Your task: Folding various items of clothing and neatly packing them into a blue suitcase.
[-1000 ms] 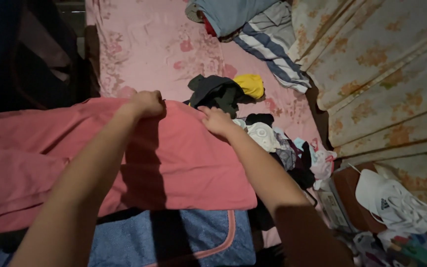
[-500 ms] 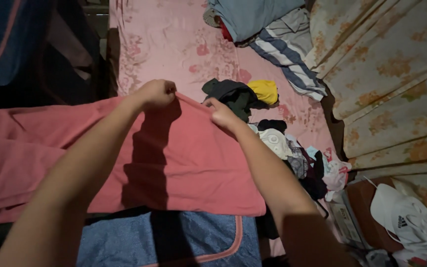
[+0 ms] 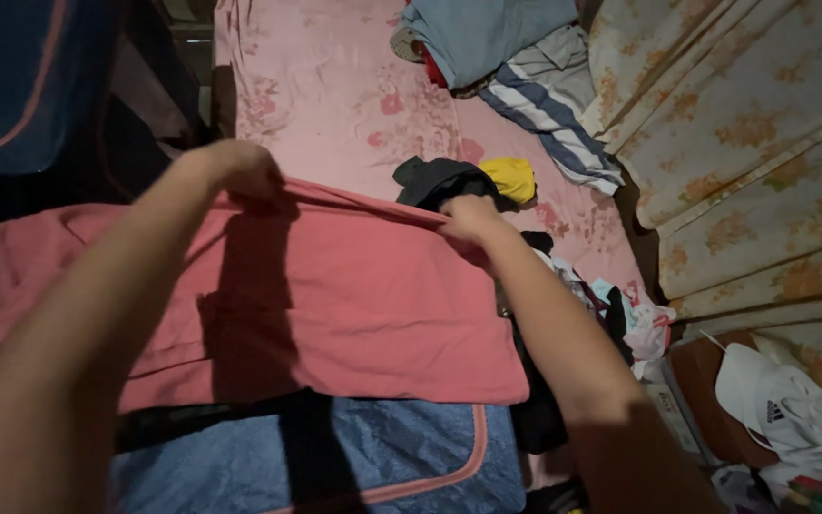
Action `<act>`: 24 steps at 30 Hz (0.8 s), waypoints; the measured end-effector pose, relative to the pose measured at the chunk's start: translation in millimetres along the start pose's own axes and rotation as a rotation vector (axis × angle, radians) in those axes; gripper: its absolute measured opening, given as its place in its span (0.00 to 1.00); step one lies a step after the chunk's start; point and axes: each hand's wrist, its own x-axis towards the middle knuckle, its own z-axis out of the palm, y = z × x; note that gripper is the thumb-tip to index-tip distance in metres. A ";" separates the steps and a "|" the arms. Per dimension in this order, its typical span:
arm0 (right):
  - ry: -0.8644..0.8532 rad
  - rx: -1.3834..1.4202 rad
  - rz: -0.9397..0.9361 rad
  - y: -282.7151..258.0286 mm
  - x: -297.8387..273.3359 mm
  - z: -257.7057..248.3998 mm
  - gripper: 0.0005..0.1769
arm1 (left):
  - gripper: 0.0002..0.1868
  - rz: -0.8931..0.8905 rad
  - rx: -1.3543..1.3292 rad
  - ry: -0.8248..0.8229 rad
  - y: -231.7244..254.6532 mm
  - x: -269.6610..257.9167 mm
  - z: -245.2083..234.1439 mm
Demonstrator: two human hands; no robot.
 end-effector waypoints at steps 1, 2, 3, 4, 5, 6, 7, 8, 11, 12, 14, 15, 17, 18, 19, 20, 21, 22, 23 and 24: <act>0.002 0.000 0.000 0.1 -4.0 -0.4 0.21 | 0.28 0.000 0.001 0.002 -11.7 -0.3 -1.5; -0.020 -0.056 0.023 -0.1 -8.0 -0.5 0.20 | 0.26 0.000 0.043 0.013 -23.7 -0.7 -2.8; -0.044 -0.113 0.044 -0.9 -11.3 -0.5 0.19 | 0.25 -0.001 0.084 0.024 -36.5 -1.7 -3.6; -0.042 -0.114 0.042 2.6 -14.0 -0.1 0.19 | 0.25 -0.003 0.084 0.026 -39.9 -11.1 -9.1; -0.059 -0.162 0.103 6.4 -17.1 -0.4 0.20 | 0.24 -0.046 0.141 0.013 -42.8 -20.8 -14.6; -0.076 -0.210 0.165 10.2 -20.3 -1.0 0.21 | 0.26 -0.089 0.197 0.000 -45.6 -30.7 -20.2; -0.073 -0.213 0.165 20.9 -22.2 2.9 0.21 | 0.26 -0.089 0.197 0.004 -50.3 -36.8 -22.5; -0.046 -0.226 0.154 31.5 -24.1 6.7 0.22 | 0.23 -0.068 0.366 0.084 -55.0 -42.9 -24.6; 0.001 -0.254 0.189 41.3 -39.4 9.5 0.21 | 0.23 -0.050 0.527 0.150 -68.9 -64.1 -28.3; 0.018 -0.266 0.239 42.2 -46.8 8.7 0.21 | 0.26 -0.051 0.521 0.131 -72.2 -70.3 -30.3; 0.004 -0.350 0.311 41.3 -57.4 8.7 0.18 | 0.22 -0.057 0.593 0.239 -92.4 -68.8 -21.1; -0.014 -0.433 0.381 40.9 -62.4 9.8 0.15 | 0.19 -0.064 0.662 0.343 -102.9 -67.6 -15.3; 0.082 -0.437 0.403 47.5 -72.6 15.5 0.16 | 0.15 -0.088 0.691 0.395 -112.8 -73.7 -12.0; 0.175 -0.439 0.422 50.6 -76.8 18.0 0.17 | 0.14 -0.114 0.720 0.442 -118.0 -77.6 -10.7; 0.178 -0.441 0.421 48.8 -83.1 16.2 0.17 | 0.14 -0.115 0.720 0.445 -119.1 -83.2 -12.6; 0.185 -0.407 0.414 46.8 -89.6 14.6 0.22 | 0.13 -0.086 0.628 0.458 -120.2 -88.8 -14.4; 0.193 -0.373 0.406 45.5 -96.5 13.2 0.28 | 0.13 -0.057 0.536 0.472 -120.5 -94.3 -15.7; 0.195 -0.374 0.406 47.8 -99.1 17.7 0.28 | 0.13 -0.058 0.535 0.474 -114.0 -104.1 -20.8; 0.138 -0.316 0.479 49.1 -100.0 21.0 0.31 | 0.13 -0.065 0.423 0.357 -108.4 -115.0 -27.6; 0.080 -0.256 0.550 50.5 -100.9 24.3 0.34 | 0.15 -0.070 0.311 0.240 -102.8 -125.9 -34.4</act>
